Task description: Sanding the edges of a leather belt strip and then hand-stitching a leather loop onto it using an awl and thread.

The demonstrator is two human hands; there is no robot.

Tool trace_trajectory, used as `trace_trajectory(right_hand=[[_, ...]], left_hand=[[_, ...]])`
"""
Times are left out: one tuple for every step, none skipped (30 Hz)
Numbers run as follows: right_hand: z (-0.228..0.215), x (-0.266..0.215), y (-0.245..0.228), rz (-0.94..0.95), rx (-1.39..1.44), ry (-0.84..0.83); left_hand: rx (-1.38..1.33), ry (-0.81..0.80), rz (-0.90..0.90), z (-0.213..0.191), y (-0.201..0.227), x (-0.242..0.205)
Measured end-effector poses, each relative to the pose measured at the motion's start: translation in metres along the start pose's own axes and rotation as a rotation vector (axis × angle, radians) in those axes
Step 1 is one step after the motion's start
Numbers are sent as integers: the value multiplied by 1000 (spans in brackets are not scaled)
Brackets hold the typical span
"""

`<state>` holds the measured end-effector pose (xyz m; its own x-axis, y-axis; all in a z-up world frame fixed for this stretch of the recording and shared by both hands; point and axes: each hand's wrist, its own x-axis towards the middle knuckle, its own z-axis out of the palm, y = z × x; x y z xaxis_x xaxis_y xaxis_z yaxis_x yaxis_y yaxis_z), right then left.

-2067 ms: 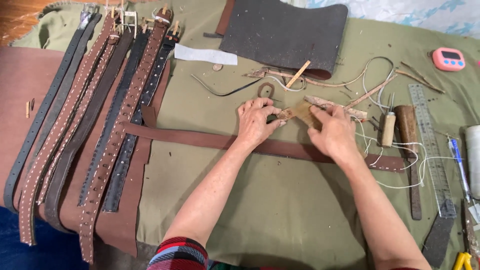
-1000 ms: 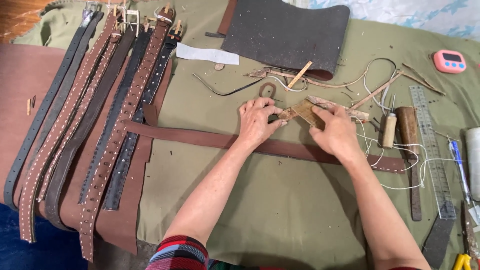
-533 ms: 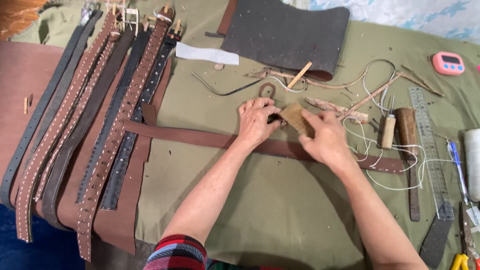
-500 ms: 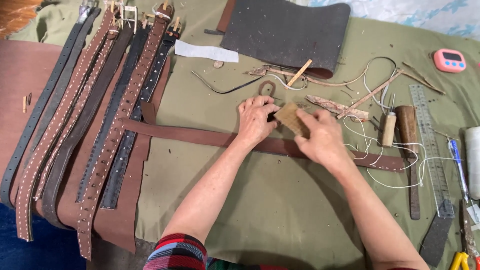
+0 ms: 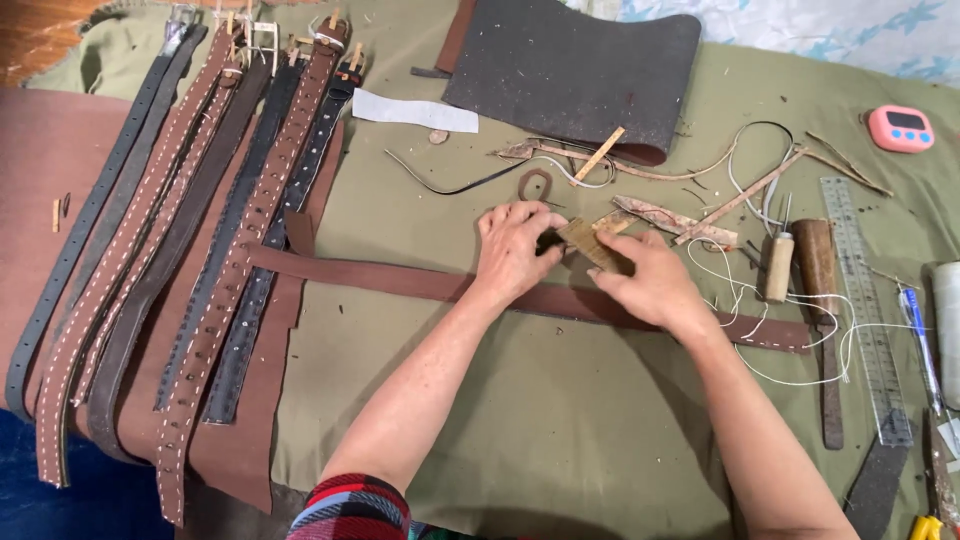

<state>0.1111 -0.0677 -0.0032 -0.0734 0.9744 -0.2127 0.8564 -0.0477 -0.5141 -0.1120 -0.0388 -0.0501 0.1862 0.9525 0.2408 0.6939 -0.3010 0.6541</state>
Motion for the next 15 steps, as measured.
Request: trace_trajectory(right_hand=[[-13, -5, -7, -3, 0, 0], [-25, -9, -14, -7, 132, 10], [-38, -14, -20, -10, 264, 21], [-38, -12, -14, -10, 265, 21], [-38, -11, -6, -60, 435, 96], [-37, -9, 2, -110, 604, 171], [-40, -11, 2, -106, 604, 173], [-42, -13, 1, -112, 605, 180], [-45, -12, -2, -126, 606, 187], [-46, -11, -3, -129, 607, 191], [-44, -11, -4, -118, 484, 169], [-43, -12, -5, -107, 362, 147], [-41, -8, 1, -110, 363, 148], [-38, -5, 7, -69, 263, 134], [-35, -2, 14, -26, 163, 118]], left_hand=[[1, 2, -1, -1, 5, -2], [-9, 51, 85, -3, 11, -5], [-20, 97, 173, -3, 17, -7], [-19, 97, 174, 1, 20, -8], [8, 119, 269, 7, 25, -10], [34, 140, 364, 14, 29, -12], [31, 136, 365, 13, 34, -16], [90, 53, 356, 13, 40, -21], [153, -23, 347, 11, 45, -23], [155, -20, 351, 10, 46, -22], [203, -101, 298, 10, 46, -23], [250, -182, 246, 10, 46, -25], [252, -181, 247, 8, 48, -24], [267, -221, 213, 5, 49, -23], [278, -265, 177, 3, 51, -23]])
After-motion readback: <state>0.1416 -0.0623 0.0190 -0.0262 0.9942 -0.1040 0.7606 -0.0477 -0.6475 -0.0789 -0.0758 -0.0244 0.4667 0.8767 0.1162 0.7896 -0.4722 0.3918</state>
